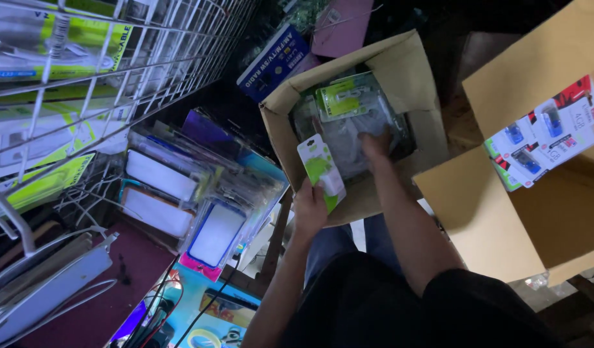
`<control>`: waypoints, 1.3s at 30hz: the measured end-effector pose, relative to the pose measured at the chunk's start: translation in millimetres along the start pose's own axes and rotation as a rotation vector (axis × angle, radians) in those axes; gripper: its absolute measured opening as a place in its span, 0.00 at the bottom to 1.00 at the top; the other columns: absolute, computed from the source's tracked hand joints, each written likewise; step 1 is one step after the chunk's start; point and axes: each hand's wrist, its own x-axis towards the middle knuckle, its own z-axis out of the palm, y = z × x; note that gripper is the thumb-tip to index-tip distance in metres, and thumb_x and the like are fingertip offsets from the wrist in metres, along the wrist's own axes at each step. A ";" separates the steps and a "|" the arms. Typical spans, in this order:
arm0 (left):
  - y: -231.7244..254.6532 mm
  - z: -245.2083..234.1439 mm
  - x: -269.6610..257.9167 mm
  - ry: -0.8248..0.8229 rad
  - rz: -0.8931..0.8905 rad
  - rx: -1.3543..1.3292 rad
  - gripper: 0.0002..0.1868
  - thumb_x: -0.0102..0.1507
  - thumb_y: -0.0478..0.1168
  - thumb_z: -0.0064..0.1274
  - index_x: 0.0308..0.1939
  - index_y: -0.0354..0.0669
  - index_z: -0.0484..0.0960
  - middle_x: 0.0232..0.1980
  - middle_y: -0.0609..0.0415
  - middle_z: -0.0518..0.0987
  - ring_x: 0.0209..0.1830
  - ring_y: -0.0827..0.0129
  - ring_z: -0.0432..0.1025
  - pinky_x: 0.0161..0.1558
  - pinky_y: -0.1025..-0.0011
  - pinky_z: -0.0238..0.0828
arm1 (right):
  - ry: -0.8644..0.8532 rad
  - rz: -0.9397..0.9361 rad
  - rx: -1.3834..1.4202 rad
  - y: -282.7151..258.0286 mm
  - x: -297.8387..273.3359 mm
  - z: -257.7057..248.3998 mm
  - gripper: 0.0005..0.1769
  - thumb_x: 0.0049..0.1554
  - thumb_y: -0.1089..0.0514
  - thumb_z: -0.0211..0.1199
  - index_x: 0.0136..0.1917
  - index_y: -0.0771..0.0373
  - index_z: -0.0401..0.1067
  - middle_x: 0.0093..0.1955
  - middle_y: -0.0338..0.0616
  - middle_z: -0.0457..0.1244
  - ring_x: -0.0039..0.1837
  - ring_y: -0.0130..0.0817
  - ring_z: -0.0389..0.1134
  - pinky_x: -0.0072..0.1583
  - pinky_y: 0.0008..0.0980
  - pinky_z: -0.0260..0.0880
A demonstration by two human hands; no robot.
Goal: Organizing and checking mobile phone accessories in a stockroom area.
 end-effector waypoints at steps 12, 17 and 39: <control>7.2 -23.2 0.6 -0.084 -0.035 -0.402 0.15 0.71 0.41 0.48 0.56 0.37 0.82 0.43 0.50 0.86 0.42 0.66 0.77 0.47 0.66 0.74 | -0.747 -0.351 0.438 -6.1 -138.8 -50.3 0.25 0.61 0.53 0.66 0.68 0.66 0.70 0.49 0.38 0.68 0.48 0.22 0.68 0.49 0.25 0.70; 29.6 -37.7 -9.1 -0.248 -0.227 -0.648 0.13 0.73 0.40 0.48 0.52 0.36 0.84 0.37 0.56 0.79 0.34 0.72 0.68 0.37 0.71 0.64 | -0.587 -0.567 0.104 -80.9 -237.1 -95.3 0.29 0.53 0.57 0.74 0.64 0.67 0.69 0.48 0.41 0.70 0.47 0.25 0.72 0.50 0.27 0.74; 142.3 -81.0 -56.1 -0.725 -0.268 -0.996 0.37 0.71 0.68 0.30 0.58 0.39 0.78 0.46 0.54 0.81 0.43 0.69 0.76 0.47 0.70 0.75 | -0.175 -0.498 0.329 -148.5 -388.8 -174.7 0.16 0.54 0.55 0.73 0.50 0.69 0.76 0.36 0.43 0.68 0.31 0.26 0.67 0.33 0.27 0.68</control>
